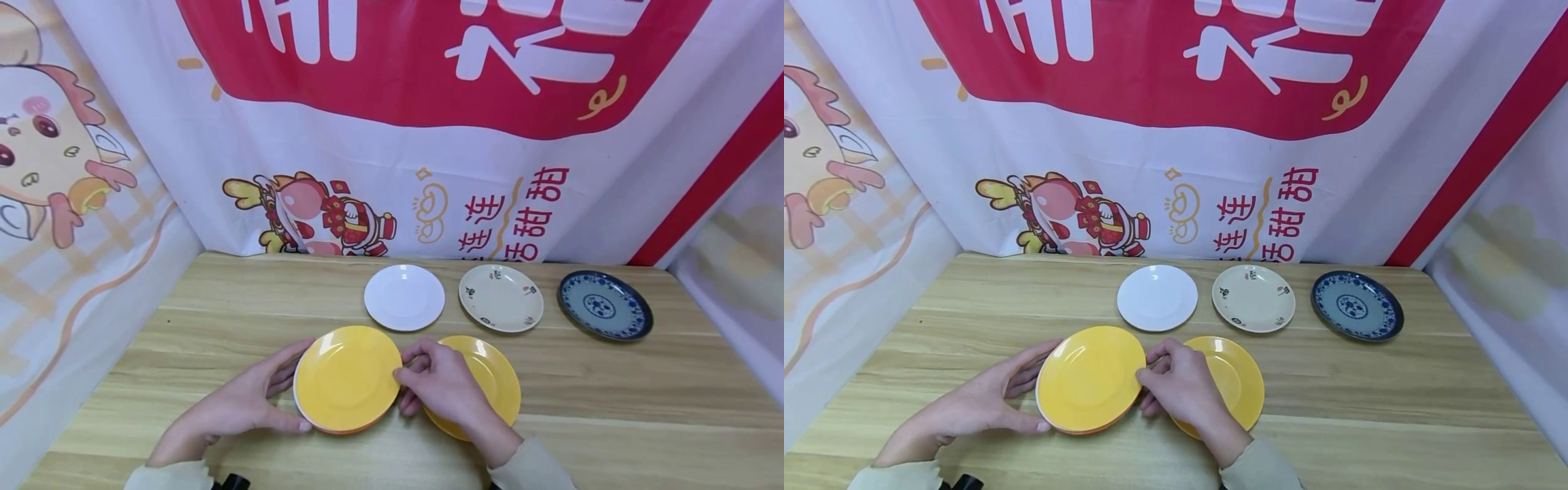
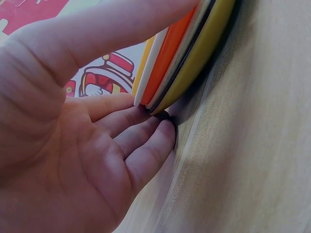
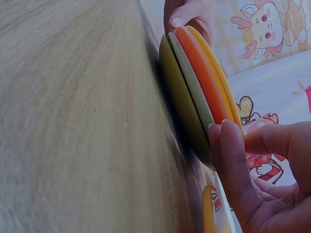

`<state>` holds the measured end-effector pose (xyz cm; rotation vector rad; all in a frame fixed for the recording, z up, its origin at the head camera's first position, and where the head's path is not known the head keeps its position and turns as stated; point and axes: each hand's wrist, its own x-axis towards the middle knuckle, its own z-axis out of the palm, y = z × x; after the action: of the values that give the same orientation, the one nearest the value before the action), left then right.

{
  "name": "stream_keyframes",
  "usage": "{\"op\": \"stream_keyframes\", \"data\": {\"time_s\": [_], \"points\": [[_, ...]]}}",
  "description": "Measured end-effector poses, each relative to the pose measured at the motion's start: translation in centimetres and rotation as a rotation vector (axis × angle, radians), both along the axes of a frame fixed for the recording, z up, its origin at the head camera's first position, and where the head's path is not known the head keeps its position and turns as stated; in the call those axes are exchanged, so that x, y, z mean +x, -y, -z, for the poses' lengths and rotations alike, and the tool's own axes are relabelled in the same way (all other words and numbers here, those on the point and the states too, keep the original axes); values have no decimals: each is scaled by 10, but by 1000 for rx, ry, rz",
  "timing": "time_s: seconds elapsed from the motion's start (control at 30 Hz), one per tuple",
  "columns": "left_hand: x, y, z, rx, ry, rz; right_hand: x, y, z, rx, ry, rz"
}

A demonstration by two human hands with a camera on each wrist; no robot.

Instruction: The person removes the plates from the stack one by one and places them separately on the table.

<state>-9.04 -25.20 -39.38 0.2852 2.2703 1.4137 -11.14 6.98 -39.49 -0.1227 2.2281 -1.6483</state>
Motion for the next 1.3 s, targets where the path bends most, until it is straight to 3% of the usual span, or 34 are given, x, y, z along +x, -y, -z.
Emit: {"op": "stream_keyframes", "data": {"time_s": [0.87, 1.3], "points": [[-1, -1, 1, 1, 4, -3, 0, -3, -2, -3, -16, 12], [0, 0, 1, 23, -5, 24, -5, -11, -2, -99, 1, 23]]}}
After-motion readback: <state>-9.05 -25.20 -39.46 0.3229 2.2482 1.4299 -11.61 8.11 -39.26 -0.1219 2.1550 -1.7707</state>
